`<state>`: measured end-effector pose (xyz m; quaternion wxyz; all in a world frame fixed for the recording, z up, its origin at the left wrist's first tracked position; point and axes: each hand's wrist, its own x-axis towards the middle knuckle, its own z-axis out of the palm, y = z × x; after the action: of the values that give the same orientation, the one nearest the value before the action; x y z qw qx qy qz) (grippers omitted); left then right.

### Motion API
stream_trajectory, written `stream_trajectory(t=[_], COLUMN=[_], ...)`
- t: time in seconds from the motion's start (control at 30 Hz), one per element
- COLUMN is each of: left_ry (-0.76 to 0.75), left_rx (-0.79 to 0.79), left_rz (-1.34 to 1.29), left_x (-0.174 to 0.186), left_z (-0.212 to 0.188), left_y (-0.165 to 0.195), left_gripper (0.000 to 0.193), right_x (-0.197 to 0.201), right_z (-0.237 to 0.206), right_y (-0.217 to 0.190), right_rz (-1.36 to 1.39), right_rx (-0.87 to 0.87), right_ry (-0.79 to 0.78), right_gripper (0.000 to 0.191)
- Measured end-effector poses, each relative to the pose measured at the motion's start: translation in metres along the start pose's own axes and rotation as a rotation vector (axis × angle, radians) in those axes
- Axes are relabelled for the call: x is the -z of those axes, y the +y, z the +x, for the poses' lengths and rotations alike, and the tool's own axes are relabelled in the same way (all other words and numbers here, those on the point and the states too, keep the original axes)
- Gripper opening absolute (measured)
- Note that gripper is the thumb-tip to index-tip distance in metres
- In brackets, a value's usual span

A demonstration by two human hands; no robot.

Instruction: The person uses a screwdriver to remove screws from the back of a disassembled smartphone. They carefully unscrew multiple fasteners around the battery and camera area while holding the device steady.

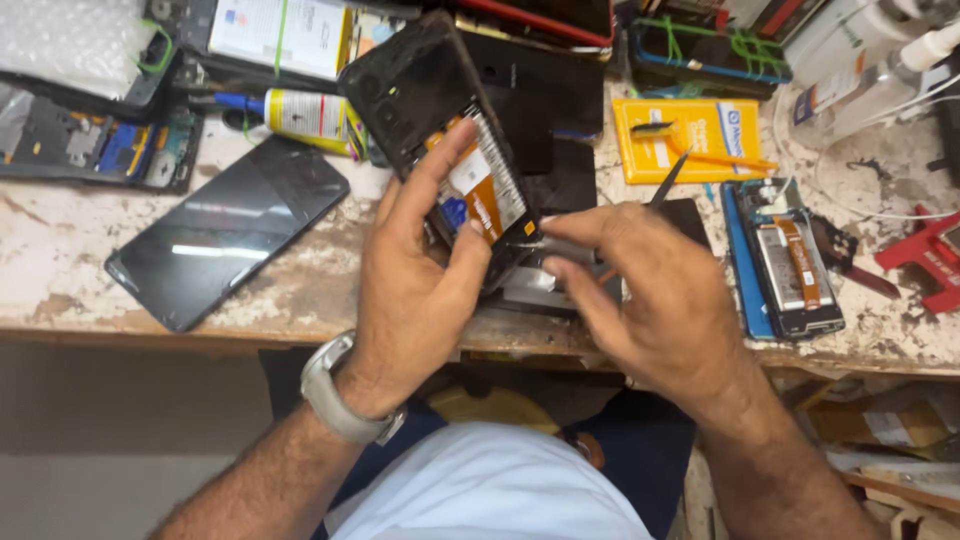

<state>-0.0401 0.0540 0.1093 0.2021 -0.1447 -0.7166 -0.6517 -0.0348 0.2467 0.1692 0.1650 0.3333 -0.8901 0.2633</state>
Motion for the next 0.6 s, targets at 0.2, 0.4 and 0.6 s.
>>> stream_trajectory(t=[0.2,0.4,0.6], left_ry=[-0.009,-0.001,-0.011], left_rx=[0.006,0.099,0.207], left_rz=[-0.026,-0.353,-0.395], left_x=[0.003,0.012,0.003], left_z=[0.006,0.004,0.004], left_y=[-0.01,-0.025,-0.033], left_gripper=[0.063,0.065,0.059], right_x=[-0.018,-0.023,-0.03], right_z=[-0.01,-0.03,-0.034], right_y=[0.02,0.052,0.063], right_rz=[0.201,0.446,0.192], right_rx=[-0.16,-0.391,-0.371], right_ry=[0.184,0.254,0.205], right_gripper=[0.026,0.019,0.018])
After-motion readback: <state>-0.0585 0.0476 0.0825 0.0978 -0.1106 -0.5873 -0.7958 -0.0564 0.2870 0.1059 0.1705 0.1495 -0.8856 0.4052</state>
